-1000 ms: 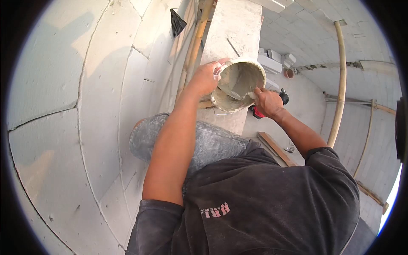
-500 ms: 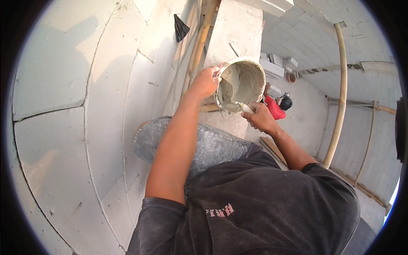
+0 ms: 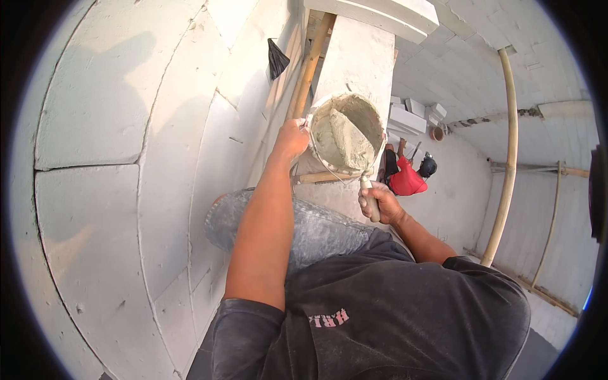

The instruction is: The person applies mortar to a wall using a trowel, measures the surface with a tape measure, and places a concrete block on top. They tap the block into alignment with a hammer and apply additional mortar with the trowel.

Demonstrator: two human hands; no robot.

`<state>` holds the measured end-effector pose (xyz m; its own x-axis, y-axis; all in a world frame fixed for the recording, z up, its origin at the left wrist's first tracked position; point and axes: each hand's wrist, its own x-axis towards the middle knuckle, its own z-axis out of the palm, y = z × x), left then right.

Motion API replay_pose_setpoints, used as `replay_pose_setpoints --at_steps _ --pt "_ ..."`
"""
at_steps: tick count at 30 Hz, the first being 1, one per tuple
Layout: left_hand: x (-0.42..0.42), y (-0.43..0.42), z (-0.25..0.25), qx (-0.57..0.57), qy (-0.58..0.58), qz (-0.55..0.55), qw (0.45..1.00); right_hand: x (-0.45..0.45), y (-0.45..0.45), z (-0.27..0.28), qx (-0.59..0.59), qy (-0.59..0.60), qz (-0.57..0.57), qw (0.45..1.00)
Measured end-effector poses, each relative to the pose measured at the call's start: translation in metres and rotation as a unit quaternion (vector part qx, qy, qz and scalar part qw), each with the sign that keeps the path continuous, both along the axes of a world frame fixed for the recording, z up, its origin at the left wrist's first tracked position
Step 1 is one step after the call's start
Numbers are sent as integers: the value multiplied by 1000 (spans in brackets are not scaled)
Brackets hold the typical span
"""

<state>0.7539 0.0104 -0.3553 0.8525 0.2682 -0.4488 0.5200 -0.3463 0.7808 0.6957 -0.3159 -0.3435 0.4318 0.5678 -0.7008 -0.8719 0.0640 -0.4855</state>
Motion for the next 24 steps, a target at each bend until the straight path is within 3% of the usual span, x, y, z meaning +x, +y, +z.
replay_pose_setpoints --at_steps 5,6,7,9,10,13,14,15,18,20,21,22,24 --pt "-2 12 -12 14 72 -21 997 21 1 32 2 -130 -13 991" --pt "-1 12 -4 26 84 -26 996 25 0 38 -4 -169 -17 985" --pt "-4 8 5 109 78 -15 991 32 -2 43 6 -189 -15 982" --pt "-4 9 27 134 117 -26 984 43 -3 53 7 -251 -8 968" --pt "-11 8 30 175 74 7 982 47 2 66 -15 -264 -19 964" --pt "-46 17 96 149 23 36 988 62 16 87 -40 -340 32 939" --pt "-68 20 106 158 -29 48 986 65 24 81 -8 -366 20 930" --pt "-100 23 132 140 -45 72 987 70 37 99 1 -379 87 921" --pt "-220 34 161 110 -276 70 952 63 91 98 92 -406 165 894" --pt "-307 37 202 113 -282 141 942 33 125 118 135 -410 186 883" --pt "-353 35 211 164 -247 202 933 8 150 141 126 -417 213 875" --pt "-401 30 221 211 -208 260 919 2 168 128 167 -415 261 855" --pt "-502 11 273 393 -158 374 825 -45 205 161 201 -343 392 830"
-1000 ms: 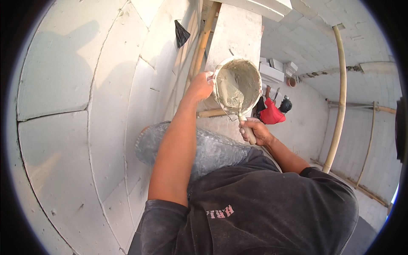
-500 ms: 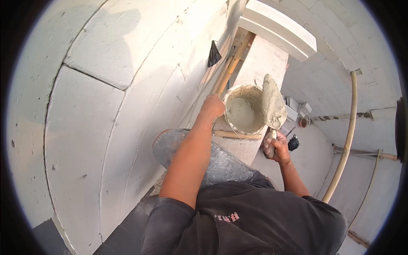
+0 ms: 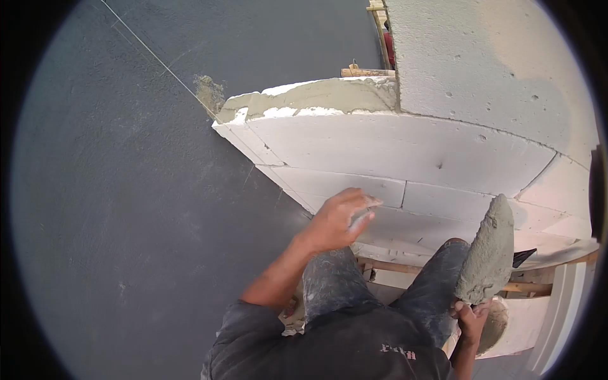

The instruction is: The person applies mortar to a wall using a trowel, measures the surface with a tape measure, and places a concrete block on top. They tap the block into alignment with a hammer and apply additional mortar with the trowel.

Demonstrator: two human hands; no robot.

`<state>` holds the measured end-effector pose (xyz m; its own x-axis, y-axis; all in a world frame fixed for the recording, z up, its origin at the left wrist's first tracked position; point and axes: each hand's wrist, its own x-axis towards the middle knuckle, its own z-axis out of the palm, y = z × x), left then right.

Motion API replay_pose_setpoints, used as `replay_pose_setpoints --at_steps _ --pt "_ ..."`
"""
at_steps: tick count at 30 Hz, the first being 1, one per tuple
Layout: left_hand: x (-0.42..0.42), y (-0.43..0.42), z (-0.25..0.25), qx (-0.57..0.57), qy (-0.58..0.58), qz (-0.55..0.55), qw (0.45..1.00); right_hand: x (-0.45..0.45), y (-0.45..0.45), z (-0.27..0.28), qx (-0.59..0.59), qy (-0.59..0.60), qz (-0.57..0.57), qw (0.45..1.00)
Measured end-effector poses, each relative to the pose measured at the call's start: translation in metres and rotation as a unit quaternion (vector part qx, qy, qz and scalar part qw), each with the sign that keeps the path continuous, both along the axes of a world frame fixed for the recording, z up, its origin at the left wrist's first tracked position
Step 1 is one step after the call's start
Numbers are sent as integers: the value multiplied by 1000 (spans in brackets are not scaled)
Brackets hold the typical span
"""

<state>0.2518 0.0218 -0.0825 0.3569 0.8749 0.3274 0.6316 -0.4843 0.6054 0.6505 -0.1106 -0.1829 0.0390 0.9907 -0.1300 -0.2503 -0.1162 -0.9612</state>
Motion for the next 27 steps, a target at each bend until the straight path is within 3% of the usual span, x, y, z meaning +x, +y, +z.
replay_pose_setpoints --at_steps 2,3,5,7,12,13,15,19,21,22,24,25,27 --pt "-86 -28 71 157 39 178 971 -57 51 34 22 38 170 985" --pt "-123 -45 108 236 102 251 933 -83 75 47 38 65 260 963" --pt "-180 -73 180 374 265 323 828 -145 106 78 41 94 328 939" --pt "-200 -80 241 434 386 344 738 -195 131 80 94 102 367 920" --pt "-252 -30 335 396 552 299 670 -296 162 90 131 146 414 889" --pt "-256 -15 344 393 555 296 670 -308 163 92 144 144 427 881" --pt "-264 9 349 402 448 286 746 -334 162 98 139 151 442 873" --pt "-282 37 355 376 386 242 807 -383 166 106 148 139 463 862" --pt "-288 44 356 336 255 239 875 -406 169 112 145 128 464 865" --pt "-290 46 355 335 255 237 875 -418 172 115 144 129 462 866" --pt "-285 48 351 322 249 247 879 -440 180 123 267 31 385 883" --pt "-283 48 349 322 248 246 880 -448 181 131 267 31 384 883" --pt "-283 52 345 343 245 241 874 -460 179 156 371 -89 219 898"
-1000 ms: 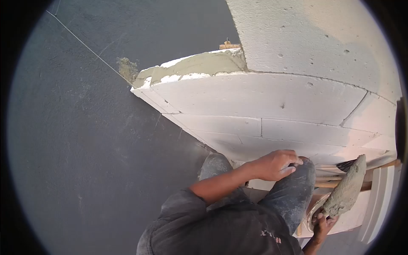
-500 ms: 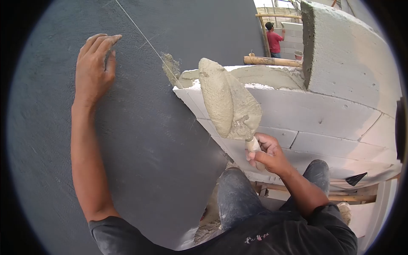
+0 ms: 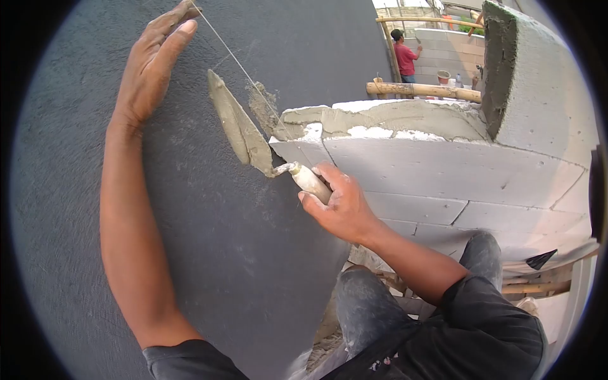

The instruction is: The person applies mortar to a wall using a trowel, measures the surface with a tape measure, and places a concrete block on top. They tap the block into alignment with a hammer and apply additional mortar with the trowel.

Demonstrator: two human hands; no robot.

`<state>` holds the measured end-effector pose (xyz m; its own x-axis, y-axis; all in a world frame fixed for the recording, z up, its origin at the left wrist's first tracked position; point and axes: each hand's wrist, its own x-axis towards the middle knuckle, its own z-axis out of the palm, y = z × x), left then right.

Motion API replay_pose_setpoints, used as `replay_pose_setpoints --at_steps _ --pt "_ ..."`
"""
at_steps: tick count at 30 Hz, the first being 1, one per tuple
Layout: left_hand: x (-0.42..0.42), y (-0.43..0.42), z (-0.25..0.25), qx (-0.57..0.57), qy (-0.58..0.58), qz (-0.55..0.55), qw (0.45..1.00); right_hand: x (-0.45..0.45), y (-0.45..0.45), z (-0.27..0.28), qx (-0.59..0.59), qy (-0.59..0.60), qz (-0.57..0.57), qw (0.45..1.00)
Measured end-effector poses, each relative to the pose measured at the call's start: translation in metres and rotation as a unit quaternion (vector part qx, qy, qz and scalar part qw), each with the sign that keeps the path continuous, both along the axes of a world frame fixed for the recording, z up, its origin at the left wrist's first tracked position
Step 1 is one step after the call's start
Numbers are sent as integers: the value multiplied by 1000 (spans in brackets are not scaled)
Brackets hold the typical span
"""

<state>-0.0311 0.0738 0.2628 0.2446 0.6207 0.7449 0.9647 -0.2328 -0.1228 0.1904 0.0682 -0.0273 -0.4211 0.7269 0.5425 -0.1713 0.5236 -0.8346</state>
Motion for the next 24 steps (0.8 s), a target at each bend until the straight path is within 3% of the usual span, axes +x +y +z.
replay_pose_setpoints --at_steps 1,3,6,10,16,21,22,24 --pt "-1 1 0 0 0 -2 1000 -11 3 3 0 0 -2 1000" --pt "-4 5 0 11 22 4 1000 -35 8 0 87 30 -113 989" --pt "-3 4 -4 8 11 5 1000 -70 12 -6 86 5 -184 979" --pt "-4 4 -1 2 30 5 1000 -101 8 -5 29 -38 -196 979" --pt "-1 5 0 -12 9 25 1000 -107 3 4 -50 -105 -112 987" --pt "-1 6 1 -11 21 42 999 -78 -14 5 33 -55 -54 996" --pt "-1 7 1 -12 21 39 999 -65 -20 6 31 -56 -57 996" --pt "0 4 -2 -3 -6 8 1000 -43 -35 7 -40 -8 53 998"
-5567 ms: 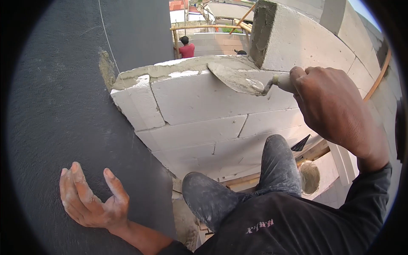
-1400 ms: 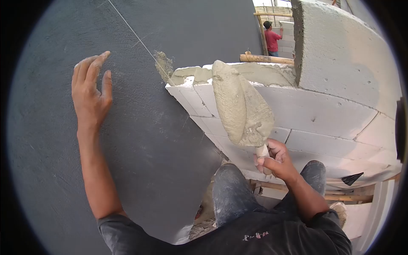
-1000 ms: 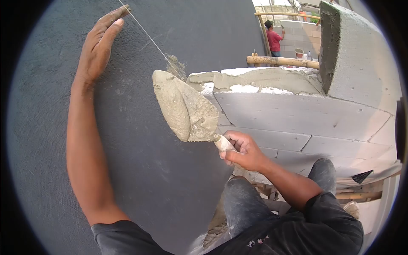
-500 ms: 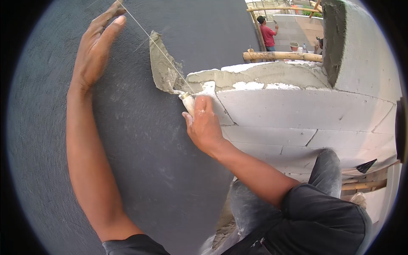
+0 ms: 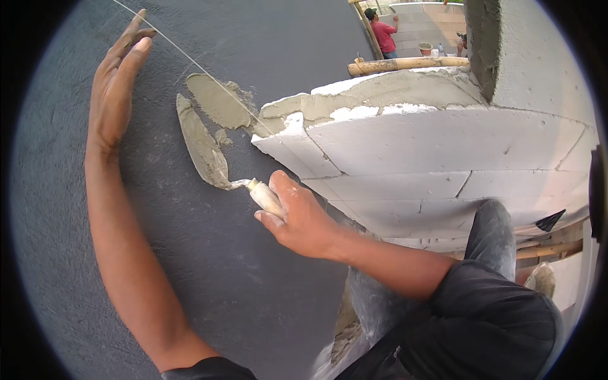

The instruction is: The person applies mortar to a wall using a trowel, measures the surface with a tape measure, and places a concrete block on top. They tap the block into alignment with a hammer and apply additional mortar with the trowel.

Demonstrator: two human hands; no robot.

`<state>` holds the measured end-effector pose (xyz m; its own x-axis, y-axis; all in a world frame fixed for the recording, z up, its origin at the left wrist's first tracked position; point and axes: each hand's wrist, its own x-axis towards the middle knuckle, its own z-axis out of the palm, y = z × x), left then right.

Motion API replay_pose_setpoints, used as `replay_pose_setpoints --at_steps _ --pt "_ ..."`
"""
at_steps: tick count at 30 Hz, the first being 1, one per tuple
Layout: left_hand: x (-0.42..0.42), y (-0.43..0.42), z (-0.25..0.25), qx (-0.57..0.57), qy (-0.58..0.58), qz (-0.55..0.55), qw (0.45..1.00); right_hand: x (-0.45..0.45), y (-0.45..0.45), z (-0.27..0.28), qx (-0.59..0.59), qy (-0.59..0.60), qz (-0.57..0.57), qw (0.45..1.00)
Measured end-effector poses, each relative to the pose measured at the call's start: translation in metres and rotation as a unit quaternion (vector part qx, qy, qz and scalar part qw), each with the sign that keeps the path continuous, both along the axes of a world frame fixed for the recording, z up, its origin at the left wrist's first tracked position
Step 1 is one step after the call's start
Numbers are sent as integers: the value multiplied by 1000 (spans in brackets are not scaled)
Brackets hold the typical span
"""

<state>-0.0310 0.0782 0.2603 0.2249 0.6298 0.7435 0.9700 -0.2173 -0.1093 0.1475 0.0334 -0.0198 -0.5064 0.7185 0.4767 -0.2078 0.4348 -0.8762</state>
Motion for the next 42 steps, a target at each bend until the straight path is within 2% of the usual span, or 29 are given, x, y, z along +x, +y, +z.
replay_pose_setpoints --at_steps 1,3,4,6,7,9,10,12,17,19,25,26,30,32,36,42 --pt "1 0 0 -2 1 0 1000 2 -7 0 -2 1 0 1000" --pt "2 -2 -2 -2 -17 0 1000 3 -21 -1 -120 19 12 992" --pt "3 -2 -1 -3 -15 0 1000 1 -21 2 -121 21 13 992" --pt "4 -1 -2 2 -17 3 1000 -2 -19 8 -316 93 151 932" --pt "4 -1 -3 2 -15 2 1000 -4 -18 14 -316 95 151 932" --pt "6 -2 -4 4 -18 10 1000 -9 -16 24 -376 192 170 891" --pt "7 -2 -4 4 -17 10 1000 -9 -16 25 -375 193 171 890" --pt "7 -3 -3 1 -18 -2 1000 -11 -16 28 -429 234 181 853" --pt "3 -1 -3 3 -6 -6 1000 -2 -10 41 -439 229 202 845" --pt "4 -1 -4 2 -10 -6 1000 -1 -8 49 -406 263 219 847" --pt "1 -2 -1 -9 0 -8 1000 3 2 86 -356 269 266 854" --pt "2 -3 -1 -4 0 -8 1000 0 3 87 -355 295 277 843" --pt "4 -3 -3 -3 -7 -3 1000 0 1 76 -355 317 258 841" --pt "3 -2 -3 -5 -8 -4 1000 4 -13 62 -364 254 220 868" --pt "7 -4 -6 3 -27 -7 1000 -9 -28 37 -409 222 206 861" --pt "3 -4 -6 4 -11 10 1000 -27 -23 14 -367 141 185 901"
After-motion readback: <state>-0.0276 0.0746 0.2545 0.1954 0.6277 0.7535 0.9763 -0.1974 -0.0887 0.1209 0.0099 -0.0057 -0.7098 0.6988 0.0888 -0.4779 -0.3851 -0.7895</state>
